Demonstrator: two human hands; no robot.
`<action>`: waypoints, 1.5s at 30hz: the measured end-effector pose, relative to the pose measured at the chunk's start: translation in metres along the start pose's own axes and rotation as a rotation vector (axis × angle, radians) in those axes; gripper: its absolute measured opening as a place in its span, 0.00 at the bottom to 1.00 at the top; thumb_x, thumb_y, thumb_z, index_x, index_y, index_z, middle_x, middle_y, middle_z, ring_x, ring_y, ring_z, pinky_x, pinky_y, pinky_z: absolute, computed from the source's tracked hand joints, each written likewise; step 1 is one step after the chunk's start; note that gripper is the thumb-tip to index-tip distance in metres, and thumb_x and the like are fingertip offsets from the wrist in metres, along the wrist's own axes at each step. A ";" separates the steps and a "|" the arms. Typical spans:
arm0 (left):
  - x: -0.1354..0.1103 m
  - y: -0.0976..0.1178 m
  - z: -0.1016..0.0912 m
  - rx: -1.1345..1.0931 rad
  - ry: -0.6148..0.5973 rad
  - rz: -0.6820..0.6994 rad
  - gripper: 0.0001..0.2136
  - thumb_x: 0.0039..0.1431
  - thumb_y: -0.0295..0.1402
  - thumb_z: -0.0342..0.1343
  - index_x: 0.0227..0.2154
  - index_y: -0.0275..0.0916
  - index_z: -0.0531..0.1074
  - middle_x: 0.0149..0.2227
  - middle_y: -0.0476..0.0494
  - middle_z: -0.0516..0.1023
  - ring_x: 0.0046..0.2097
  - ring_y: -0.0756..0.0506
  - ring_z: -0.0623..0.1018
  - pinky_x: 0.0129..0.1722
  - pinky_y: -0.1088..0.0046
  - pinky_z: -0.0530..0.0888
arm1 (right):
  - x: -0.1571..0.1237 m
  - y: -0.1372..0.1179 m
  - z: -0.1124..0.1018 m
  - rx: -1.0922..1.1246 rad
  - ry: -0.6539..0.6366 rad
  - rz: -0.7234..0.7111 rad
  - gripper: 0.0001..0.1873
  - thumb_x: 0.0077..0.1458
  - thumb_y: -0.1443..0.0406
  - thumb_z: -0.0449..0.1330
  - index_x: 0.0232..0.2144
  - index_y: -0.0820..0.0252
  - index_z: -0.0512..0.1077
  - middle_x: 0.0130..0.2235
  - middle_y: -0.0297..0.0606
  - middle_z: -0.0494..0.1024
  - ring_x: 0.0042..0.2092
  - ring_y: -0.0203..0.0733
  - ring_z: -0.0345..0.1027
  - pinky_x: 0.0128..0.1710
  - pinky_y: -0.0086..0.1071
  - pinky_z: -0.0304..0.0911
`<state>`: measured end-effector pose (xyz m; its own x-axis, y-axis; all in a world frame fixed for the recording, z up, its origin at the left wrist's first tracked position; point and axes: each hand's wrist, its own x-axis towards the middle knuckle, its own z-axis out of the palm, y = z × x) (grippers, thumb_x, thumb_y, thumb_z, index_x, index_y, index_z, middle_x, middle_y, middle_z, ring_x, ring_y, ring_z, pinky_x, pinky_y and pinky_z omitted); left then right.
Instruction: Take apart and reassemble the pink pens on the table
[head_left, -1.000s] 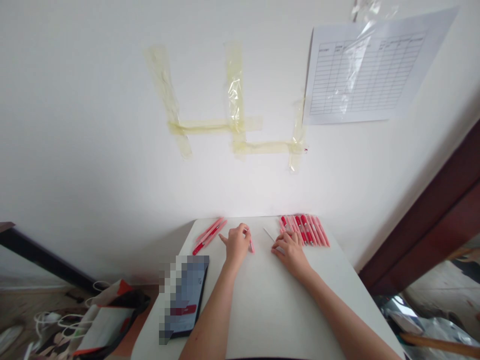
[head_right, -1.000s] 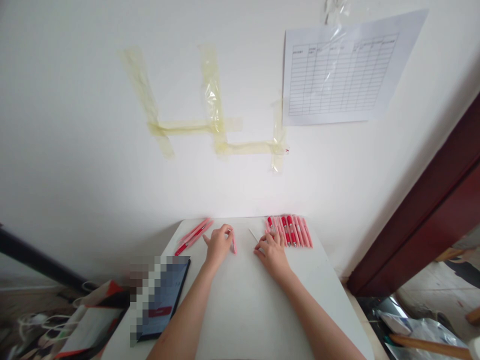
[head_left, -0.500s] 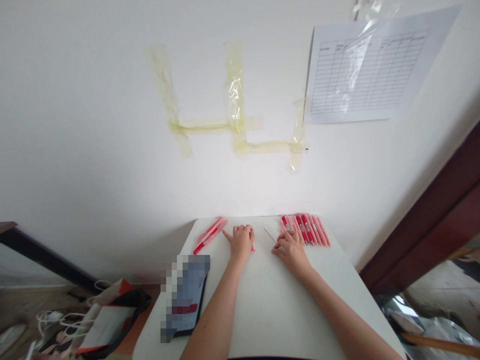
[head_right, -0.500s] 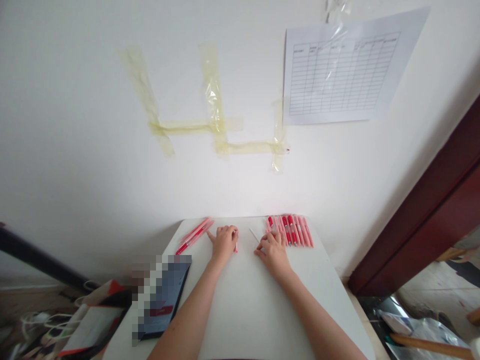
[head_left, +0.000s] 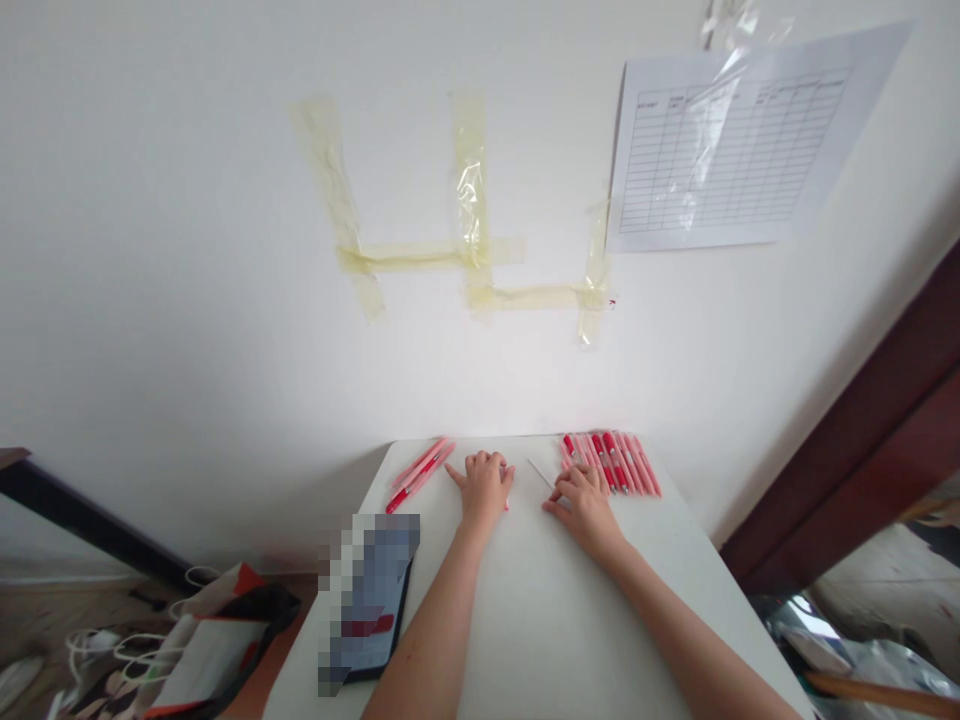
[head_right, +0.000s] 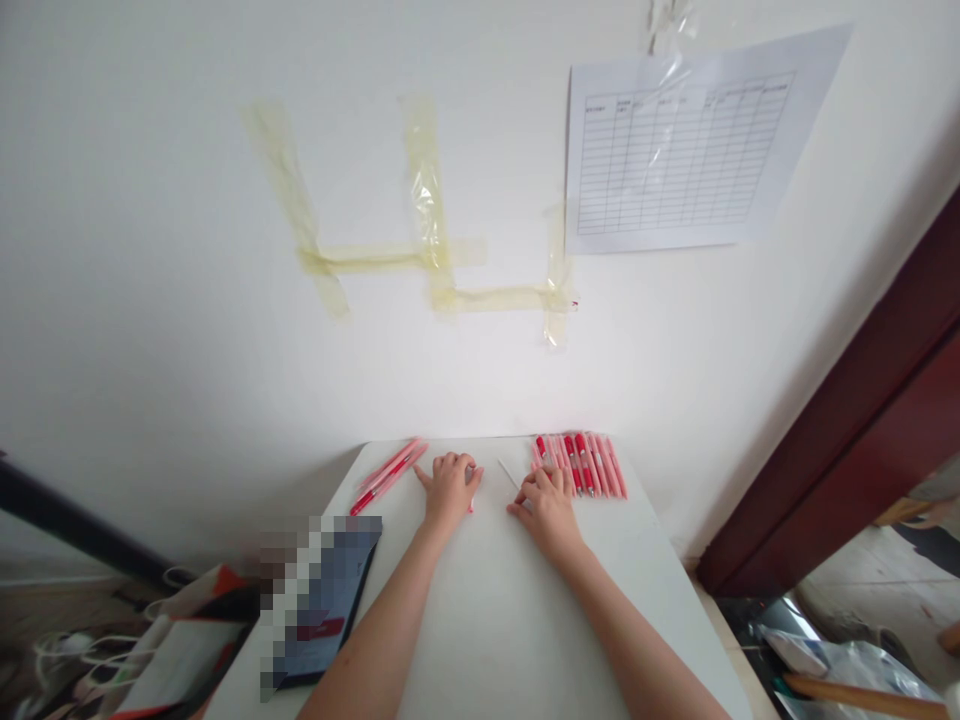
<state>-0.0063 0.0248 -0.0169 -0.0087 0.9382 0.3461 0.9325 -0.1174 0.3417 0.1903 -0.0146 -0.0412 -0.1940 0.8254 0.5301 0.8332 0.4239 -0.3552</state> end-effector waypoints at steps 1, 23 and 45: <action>0.000 0.000 0.000 -0.018 0.005 -0.002 0.07 0.60 0.39 0.55 0.38 0.45 0.74 0.43 0.42 0.74 0.52 0.37 0.67 0.60 0.31 0.41 | 0.000 0.000 0.000 0.001 -0.002 0.001 0.06 0.52 0.58 0.65 0.28 0.52 0.75 0.41 0.39 0.73 0.52 0.53 0.59 0.56 0.53 0.53; -0.017 0.017 -0.009 -0.175 -0.143 0.249 0.07 0.52 0.35 0.65 0.34 0.55 0.79 0.46 0.51 0.74 0.56 0.40 0.64 0.61 0.30 0.36 | 0.000 0.012 -0.001 0.170 0.075 0.094 0.15 0.62 0.53 0.54 0.34 0.53 0.76 0.41 0.41 0.74 0.50 0.51 0.59 0.52 0.47 0.57; -0.056 0.066 0.003 -0.348 -0.318 0.631 0.07 0.56 0.41 0.62 0.37 0.60 0.79 0.52 0.53 0.73 0.60 0.42 0.62 0.62 0.37 0.27 | 0.007 0.089 -0.028 0.069 0.360 0.356 0.30 0.63 0.46 0.43 0.29 0.59 0.75 0.35 0.45 0.74 0.43 0.48 0.61 0.50 0.43 0.51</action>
<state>0.0563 -0.0343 -0.0161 0.6376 0.7021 0.3169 0.5597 -0.7049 0.4357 0.2781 0.0183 -0.0477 0.2963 0.7475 0.5945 0.7767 0.1737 -0.6055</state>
